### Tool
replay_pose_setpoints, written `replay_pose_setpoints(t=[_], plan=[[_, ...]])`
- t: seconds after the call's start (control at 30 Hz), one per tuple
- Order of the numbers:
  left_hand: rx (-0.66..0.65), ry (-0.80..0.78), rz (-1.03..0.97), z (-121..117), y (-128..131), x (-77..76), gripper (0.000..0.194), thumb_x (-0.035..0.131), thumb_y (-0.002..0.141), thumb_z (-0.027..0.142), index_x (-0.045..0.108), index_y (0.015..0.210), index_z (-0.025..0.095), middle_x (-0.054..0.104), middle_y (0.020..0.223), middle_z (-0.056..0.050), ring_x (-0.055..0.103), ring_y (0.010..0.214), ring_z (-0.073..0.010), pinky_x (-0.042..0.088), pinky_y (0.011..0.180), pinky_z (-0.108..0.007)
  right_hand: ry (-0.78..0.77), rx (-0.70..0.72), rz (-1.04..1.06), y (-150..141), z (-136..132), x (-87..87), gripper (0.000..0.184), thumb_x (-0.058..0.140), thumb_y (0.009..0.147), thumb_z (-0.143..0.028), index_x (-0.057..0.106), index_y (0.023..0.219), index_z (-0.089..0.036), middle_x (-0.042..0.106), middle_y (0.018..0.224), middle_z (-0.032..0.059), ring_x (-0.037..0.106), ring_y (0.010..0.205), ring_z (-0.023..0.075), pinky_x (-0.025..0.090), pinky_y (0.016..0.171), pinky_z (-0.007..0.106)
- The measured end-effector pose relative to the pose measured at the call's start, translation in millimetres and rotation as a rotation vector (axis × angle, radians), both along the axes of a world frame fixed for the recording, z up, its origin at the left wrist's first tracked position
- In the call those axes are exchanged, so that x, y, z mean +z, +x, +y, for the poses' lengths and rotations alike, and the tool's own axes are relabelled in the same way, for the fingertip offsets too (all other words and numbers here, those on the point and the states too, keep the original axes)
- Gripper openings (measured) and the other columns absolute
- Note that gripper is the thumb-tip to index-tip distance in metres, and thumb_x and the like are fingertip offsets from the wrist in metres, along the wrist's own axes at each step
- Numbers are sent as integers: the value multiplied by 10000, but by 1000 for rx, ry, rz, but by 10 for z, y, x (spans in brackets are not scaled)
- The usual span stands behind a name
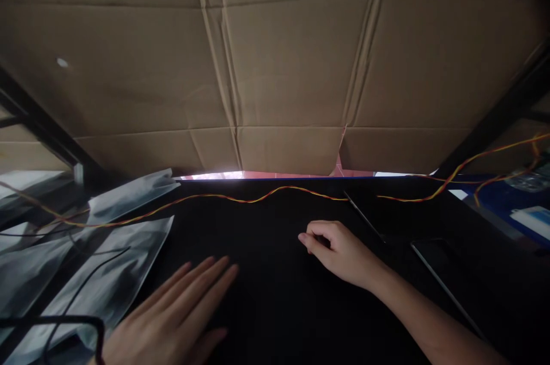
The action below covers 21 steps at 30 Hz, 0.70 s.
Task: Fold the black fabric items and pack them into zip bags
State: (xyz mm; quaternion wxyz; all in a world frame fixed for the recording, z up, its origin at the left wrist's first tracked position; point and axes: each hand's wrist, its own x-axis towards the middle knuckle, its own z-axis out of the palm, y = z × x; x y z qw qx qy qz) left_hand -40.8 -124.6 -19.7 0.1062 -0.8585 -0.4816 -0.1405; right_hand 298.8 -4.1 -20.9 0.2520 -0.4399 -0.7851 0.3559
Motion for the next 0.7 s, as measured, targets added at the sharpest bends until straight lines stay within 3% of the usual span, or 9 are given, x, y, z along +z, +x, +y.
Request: replay_pose_setpoints(t=[0.1,0.17,0.27,0.3,0.37,0.43,0.5,0.6,0.7], plan=[[-121,-81,16,442,646,195,570,545,1058,258,499,1626,265,599,1617,-52,655,1412,-332,577,1179,-552,126,0,-4,-30,-42,24,429,532,1089,-344,428,689,-224,479,733,-29,463,678,144,337,649,328],[-171,-136,-12,785,892,236,490,533,1087,281,565,1566,185,587,1627,-107,570,1496,-345,524,1224,-564,228,19,-10,-34,-55,40,395,520,1094,-322,462,715,-227,522,758,-18,508,720,160,383,690,337],[-227,-249,-62,1156,989,66,590,586,1083,461,535,1584,156,481,1703,-146,378,1622,-362,411,1300,-582,407,50,-31,-26,-54,31,331,490,1109,-274,573,792,-228,637,819,10,601,811,186,485,783,358],[-242,-283,-77,1216,981,-36,656,588,1073,524,504,1606,151,440,1726,-159,327,1641,-375,380,1310,-607,447,50,-56,-21,-54,8,279,489,1109,-266,640,879,-224,701,911,32,649,898,202,522,849,376],[-253,-332,-95,1259,949,-243,770,550,1070,614,407,1664,146,360,1759,-176,259,1659,-394,325,1319,-658,471,44,-170,-12,-55,-76,256,510,1109,-308,701,1239,-197,744,1296,107,661,1241,267,540,1056,457],[-249,-340,-95,1248,919,-391,812,492,1088,640,306,1708,151,308,1775,-172,216,1670,-386,279,1331,-674,441,60,-339,-8,-59,-196,549,500,1121,-407,500,1599,-137,515,1675,163,430,1573,343,429,1244,576],[-245,-321,-79,1235,902,-451,820,460,1099,641,251,1725,155,280,1786,-159,188,1680,-365,253,1346,-657,382,97,-481,-7,-62,-316,711,419,1143,-488,291,1719,-91,283,1799,164,215,1677,364,301,1323,646],[-248,-317,-53,1245,900,-442,815,455,1104,628,237,1728,152,256,1794,-154,187,1683,-351,261,1351,-633,336,119,-538,-4,-62,-432,715,317,1163,-509,214,1739,-97,178,1816,131,147,1690,332,227,1354,635],[-250,-328,-38,1259,904,-422,809,469,1103,612,233,1730,160,237,1801,-145,182,1685,-346,265,1354,-618,345,100,-515,3,-59,-467,674,328,1165,-461,195,1746,-147,169,1814,97,145,1687,309,234,1354,620]])
